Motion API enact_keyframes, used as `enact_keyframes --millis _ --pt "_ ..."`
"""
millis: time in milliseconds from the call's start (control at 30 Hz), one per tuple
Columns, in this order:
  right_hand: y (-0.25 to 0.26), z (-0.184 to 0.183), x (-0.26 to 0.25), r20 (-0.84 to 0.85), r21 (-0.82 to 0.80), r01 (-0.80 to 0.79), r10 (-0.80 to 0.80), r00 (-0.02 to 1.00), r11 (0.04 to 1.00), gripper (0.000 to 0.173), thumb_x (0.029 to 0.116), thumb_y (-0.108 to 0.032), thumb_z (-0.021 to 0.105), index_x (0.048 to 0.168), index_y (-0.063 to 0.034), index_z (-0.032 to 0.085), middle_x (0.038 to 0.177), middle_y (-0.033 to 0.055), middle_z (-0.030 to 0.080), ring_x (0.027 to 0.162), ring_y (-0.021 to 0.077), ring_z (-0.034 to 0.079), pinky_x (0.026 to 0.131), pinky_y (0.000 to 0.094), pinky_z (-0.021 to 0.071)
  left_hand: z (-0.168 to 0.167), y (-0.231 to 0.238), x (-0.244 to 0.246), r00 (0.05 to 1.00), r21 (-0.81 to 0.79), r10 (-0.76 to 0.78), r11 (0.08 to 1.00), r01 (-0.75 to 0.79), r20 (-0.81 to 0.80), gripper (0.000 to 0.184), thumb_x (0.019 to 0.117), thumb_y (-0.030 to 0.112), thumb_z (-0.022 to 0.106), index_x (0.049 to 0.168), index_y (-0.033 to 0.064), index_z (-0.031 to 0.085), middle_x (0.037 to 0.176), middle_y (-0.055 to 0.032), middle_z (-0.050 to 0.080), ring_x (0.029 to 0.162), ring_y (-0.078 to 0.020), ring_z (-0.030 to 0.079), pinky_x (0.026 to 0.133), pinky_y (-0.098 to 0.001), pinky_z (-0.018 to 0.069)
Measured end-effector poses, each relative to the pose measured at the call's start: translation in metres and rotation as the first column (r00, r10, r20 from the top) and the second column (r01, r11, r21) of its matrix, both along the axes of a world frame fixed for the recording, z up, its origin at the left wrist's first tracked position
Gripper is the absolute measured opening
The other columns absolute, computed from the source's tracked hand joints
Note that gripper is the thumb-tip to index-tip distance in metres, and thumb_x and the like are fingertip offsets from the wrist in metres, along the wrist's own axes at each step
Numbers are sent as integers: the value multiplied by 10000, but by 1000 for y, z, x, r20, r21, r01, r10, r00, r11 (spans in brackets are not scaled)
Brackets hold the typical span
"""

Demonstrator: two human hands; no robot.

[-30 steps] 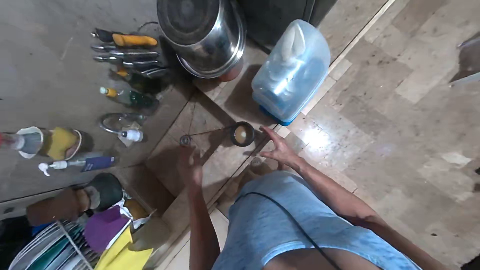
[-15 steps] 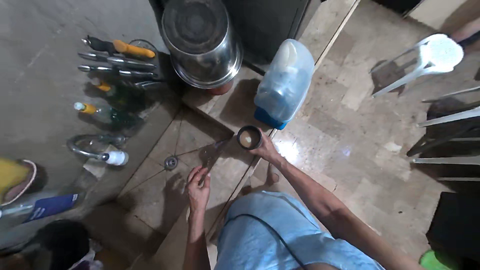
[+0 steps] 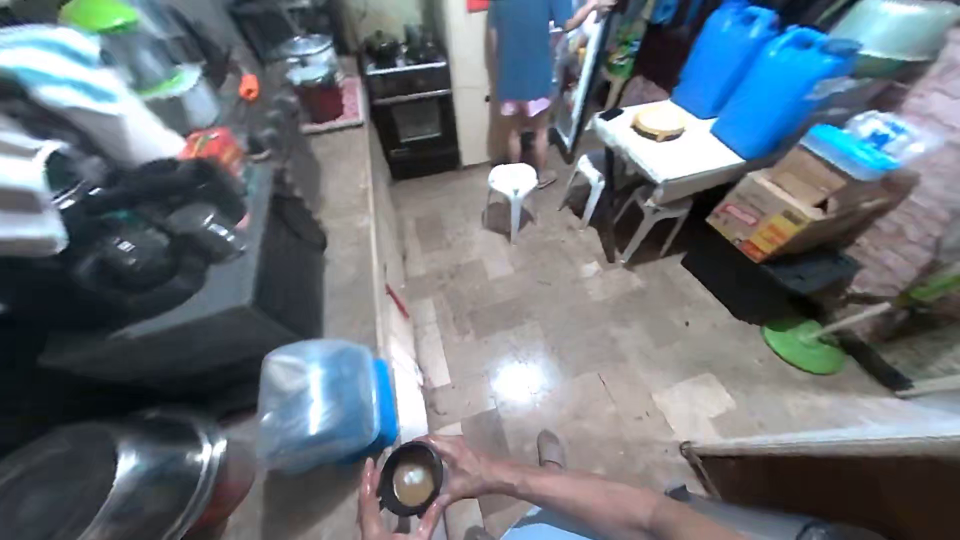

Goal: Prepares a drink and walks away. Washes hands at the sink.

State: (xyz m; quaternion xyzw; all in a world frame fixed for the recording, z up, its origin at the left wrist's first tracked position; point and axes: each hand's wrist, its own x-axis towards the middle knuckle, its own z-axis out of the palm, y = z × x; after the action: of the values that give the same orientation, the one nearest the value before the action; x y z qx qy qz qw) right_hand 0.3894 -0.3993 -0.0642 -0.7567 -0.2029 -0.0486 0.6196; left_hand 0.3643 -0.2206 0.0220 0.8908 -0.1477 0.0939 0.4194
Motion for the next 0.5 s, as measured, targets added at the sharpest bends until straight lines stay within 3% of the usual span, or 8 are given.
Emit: enact_keyframes --millis 67,167,367,500 --pt "-44 6 -3 47 -11 55 -54 997 998 1013 677 -561 907 1397 56 551 1364 218 625 1273 278 607 1102 451 483 8 -44 6 998 49 -60 997 59 13 1223 633 493 924 1524 -109 341 1417 -318 549 1260 -351 614 1056 -460 506" --pt "-115 14 -10 47 -63 135 -132 990 989 945 704 -463 920 1410 42 547 1374 211 620 1280 287 602 1107 453 477 11 -109 15 991 64 -125 991 122 55 1238 622 546 919 1521 -95 358 1394 -300 567 1246 -301 618 1061 -418 508" --pt "-258 44 -34 87 -62 261 -255 963 963 888 696 -302 936 1400 68 539 1367 233 614 1276 304 603 1111 443 474 22 -248 29 947 -16 -310 950 312 84 1203 569 456 956 1454 -142 406 1308 -295 619 1199 -256 646 1039 -391 526" --pt "-340 46 -55 81 -91 370 -364 928 925 921 674 -335 949 1414 36 545 1377 216 617 1294 282 594 1125 425 465 16 -326 51 853 -40 -505 857 514 134 1174 548 515 952 1450 -60 470 1286 -217 660 1165 -178 662 1011 -357 549"
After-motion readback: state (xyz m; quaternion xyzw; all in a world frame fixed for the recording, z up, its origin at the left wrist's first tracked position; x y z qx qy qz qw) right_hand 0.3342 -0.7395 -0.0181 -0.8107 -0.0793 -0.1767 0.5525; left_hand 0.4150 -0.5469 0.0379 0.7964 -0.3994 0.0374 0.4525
